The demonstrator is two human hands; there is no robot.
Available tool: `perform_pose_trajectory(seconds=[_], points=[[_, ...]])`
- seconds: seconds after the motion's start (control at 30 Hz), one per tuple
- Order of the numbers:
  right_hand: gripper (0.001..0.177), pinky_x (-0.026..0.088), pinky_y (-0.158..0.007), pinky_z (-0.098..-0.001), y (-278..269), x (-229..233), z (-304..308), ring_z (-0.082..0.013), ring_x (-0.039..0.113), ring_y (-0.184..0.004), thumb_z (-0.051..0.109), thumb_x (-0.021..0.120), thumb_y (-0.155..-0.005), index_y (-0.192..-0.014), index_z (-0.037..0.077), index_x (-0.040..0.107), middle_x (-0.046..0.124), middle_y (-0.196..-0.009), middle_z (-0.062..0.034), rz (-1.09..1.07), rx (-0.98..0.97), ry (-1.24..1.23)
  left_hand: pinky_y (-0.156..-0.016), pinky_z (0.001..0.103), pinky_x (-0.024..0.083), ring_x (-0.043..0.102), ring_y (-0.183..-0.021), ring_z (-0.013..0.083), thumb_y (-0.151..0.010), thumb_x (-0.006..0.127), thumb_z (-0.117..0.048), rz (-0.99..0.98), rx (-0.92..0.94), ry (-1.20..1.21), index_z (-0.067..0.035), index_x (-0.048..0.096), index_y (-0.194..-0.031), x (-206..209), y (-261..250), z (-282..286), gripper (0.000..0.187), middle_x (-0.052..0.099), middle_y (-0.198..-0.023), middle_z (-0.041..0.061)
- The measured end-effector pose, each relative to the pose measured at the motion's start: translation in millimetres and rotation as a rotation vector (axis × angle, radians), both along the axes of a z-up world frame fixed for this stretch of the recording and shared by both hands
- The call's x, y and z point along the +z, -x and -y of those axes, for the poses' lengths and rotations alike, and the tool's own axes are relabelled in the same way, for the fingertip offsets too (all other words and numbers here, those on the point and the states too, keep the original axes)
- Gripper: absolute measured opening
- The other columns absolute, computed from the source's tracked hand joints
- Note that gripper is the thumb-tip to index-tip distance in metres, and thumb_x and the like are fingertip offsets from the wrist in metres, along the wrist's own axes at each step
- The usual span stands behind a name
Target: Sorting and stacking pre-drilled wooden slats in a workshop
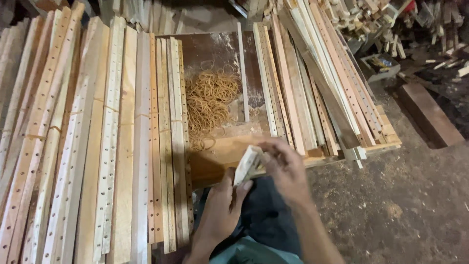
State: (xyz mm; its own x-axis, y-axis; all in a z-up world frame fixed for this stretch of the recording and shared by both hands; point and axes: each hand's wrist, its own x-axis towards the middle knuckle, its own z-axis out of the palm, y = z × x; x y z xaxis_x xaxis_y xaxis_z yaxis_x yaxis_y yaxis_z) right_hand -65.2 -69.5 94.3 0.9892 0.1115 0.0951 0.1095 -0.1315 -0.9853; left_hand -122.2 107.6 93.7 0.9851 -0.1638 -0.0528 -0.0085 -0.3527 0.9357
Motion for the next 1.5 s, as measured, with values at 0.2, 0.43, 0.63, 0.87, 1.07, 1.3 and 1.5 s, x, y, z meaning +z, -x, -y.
perform_pose_trajectory(seconds=[0.2, 0.43, 0.63, 0.87, 1.07, 1.3, 1.5], points=[[0.019, 0.067, -0.062, -0.0283, -20.7, 18.4, -1.3, -0.0139, 0.071, -0.095, 0.001, 0.062, -0.094, -0.099, 0.014, 0.075, 0.075, -0.120, -0.0019, -0.190, -0.041, 0.849, -0.043, 0.033, 0.034, 0.044, -0.043, 0.0103, -0.105, 0.049, -0.044, -0.084, 0.084, -0.144, -0.010, 0.053, -0.101, -5.4, -4.6, -0.5, 0.035, 0.047, -0.059, 0.000], [0.025, 0.060, -0.068, -0.0388, -39.9, -66.5, 10.3, -0.0203, 0.064, -0.079, 0.002, 0.076, -0.083, -0.098, 0.022, 0.079, 0.077, -0.090, 0.0012, 0.545, -0.003, 1.220, -0.044, 0.030, 0.042, 0.060, -0.048, 0.0125, -0.097, 0.055, -0.047, -0.033, 0.048, -0.039, -0.010, 0.064, -0.121, 18.2, -7.8, -4.9, 0.045, 0.081, -0.080, 0.003], [0.014, 0.060, -0.088, -0.0465, -42.5, -58.7, 17.4, -0.0230, 0.071, -0.087, 0.003, 0.065, -0.089, -0.095, 0.017, 0.064, 0.074, -0.096, -0.0035, 0.409, 0.049, 1.089, -0.057, 0.031, 0.061, 0.081, -0.076, 0.0208, -0.099, 0.053, -0.044, -0.001, 0.002, -0.003, -0.021, 0.006, -0.165, 17.0, -7.3, -2.8, 0.084, 0.078, -0.124, 0.013], [0.010, 0.041, -0.034, -0.0191, -36.3, 52.4, 31.3, -0.0076, 0.052, -0.044, 0.012, 0.068, -0.097, -0.106, 0.015, 0.068, 0.081, -0.102, -0.0052, 0.040, 0.154, 0.679, -0.056, 0.038, 0.047, 0.065, -0.069, 0.0198, -0.100, 0.060, -0.038, -0.107, -0.061, -0.107, -0.011, 0.053, -0.131, -7.0, -3.2, 7.5, 0.041, 0.071, -0.082, 0.009], [0.007, 0.068, -0.062, -0.0264, -19.4, 64.7, 33.2, -0.0142, 0.078, -0.075, 0.020, 0.064, -0.098, -0.103, 0.015, 0.065, 0.078, -0.103, -0.0064, 0.232, 0.315, 0.628, -0.065, 0.045, 0.052, 0.074, -0.098, 0.0390, -0.099, 0.065, -0.037, -0.075, -0.050, -0.127, -0.015, 0.052, -0.117, -10.4, 0.2, 12.1, 0.031, 0.082, -0.101, 0.012], [0.012, 0.051, -0.102, -0.0489, 23.1, 48.9, 25.0, -0.0275, 0.056, -0.126, 0.017, 0.063, -0.095, -0.100, 0.006, 0.061, 0.058, -0.131, -0.0122, 0.386, 0.171, 0.727, -0.061, 0.049, 0.053, 0.077, -0.088, 0.0404, -0.097, 0.062, -0.049, -0.047, 0.026, -0.140, -0.016, 0.052, -0.105, -27.7, -6.1, 10.3, 0.036, 0.083, -0.091, 0.012], [0.028, 0.043, -0.093, -0.0416, 41.8, 26.4, 26.8, -0.0287, 0.056, -0.111, 0.020, 0.040, -0.106, -0.089, 0.003, 0.054, 0.059, -0.113, -0.0153, 0.511, 0.115, 0.455, -0.041, 0.034, 0.025, 0.035, -0.042, 0.0070, -0.099, 0.058, -0.047, -0.091, -0.078, -0.021, -0.009, 0.061, -0.122, 5.5, -0.1, 2.6, 0.043, 0.041, -0.048, -0.003]])
